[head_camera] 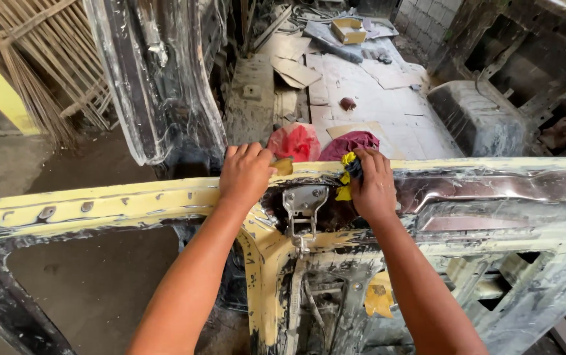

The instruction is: The person sands the top edge of a yellow car door frame using a yellow sanding sponge. They hold the frame with one hand and sand with the other, moving along the length of the frame.

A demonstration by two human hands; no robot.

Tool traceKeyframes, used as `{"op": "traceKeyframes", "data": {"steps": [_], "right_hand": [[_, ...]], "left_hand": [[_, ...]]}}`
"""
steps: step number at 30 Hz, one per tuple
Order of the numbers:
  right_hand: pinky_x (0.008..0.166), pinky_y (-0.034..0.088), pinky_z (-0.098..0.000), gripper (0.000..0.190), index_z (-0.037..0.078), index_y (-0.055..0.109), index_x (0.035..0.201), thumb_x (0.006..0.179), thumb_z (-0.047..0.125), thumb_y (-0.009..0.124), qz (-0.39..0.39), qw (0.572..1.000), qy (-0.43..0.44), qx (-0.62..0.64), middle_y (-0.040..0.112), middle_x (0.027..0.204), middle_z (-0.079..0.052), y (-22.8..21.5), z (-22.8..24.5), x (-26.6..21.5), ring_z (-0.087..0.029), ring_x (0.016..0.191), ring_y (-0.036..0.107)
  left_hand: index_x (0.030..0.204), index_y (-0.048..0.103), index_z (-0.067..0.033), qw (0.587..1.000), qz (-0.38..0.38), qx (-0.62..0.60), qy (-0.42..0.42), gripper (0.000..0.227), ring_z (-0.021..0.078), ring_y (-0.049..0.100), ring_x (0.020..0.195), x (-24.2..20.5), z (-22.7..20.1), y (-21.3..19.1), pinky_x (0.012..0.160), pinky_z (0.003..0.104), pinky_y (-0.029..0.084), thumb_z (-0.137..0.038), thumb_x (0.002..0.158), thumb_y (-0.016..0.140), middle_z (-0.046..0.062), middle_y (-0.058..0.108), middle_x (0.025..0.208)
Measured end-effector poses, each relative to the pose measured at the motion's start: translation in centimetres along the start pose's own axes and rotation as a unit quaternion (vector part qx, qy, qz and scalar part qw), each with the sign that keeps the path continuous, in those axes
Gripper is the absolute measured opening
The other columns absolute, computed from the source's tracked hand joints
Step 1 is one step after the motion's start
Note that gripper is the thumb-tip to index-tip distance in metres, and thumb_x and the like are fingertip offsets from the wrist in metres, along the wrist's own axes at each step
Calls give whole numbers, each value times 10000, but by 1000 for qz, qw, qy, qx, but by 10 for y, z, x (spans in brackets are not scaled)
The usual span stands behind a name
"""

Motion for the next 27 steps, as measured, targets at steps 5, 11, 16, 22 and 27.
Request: {"op": "traceKeyframes", "data": {"steps": [5, 11, 16, 22, 27], "right_hand": [[1125, 390, -486, 641, 36, 540, 1362, 739, -51, 661, 6, 1000, 4, -1, 560, 1336, -196, 1, -2, 1, -422, 1302, 479], [1135, 374, -492, 635, 27, 537, 1363, 746, -40, 673, 2, 1000, -13, 16, 544, 1342, -205, -2, -4, 1, -437, 1308, 467], [1135, 380, -487, 626, 35, 536, 1355, 750, -36, 679, 18, 1000, 11, 23, 540, 1331, -201, 4, -4, -1, -431, 1300, 470], [1142, 386, -482, 645, 26, 523, 1373, 750, -72, 658, -13, 999, -8, 31, 534, 1366, -208, -1, -2, 1, -434, 1324, 464], [1132, 383, -484, 650, 26, 526, 1366, 738, -80, 656, 0, 1000, 7, 14, 545, 1352, -202, -2, 2, 2, -434, 1311, 466]], "left_hand": [[871, 681, -94, 999, -17, -43, 3, 307, 266, 611, 934, 15, -26, 40, 868, 457, 409, -329, 782, 856, 63, 656, 925], [859, 688, -112, 999, -42, -11, 2, 308, 268, 613, 975, 13, -30, 19, 868, 447, 409, -349, 736, 843, 43, 657, 926], [865, 698, -118, 999, -1, 49, -17, 285, 264, 613, 971, 6, -9, 9, 885, 436, 412, -353, 788, 839, 46, 656, 928], [919, 725, -112, 999, 8, -28, 15, 343, 244, 635, 1002, 39, -49, 60, 894, 459, 395, -432, 821, 799, 67, 713, 1011], [1016, 720, -132, 975, 177, -61, -119, 337, 249, 680, 947, 33, -9, 25, 976, 462, 385, -434, 873, 762, 61, 724, 1052]]}}
Point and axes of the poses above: each hand's wrist, its own x-axis towards the middle knuckle, its own y-axis out of the palm, z = x × y, the point moved 3 cm from there along x, towards the middle knuckle
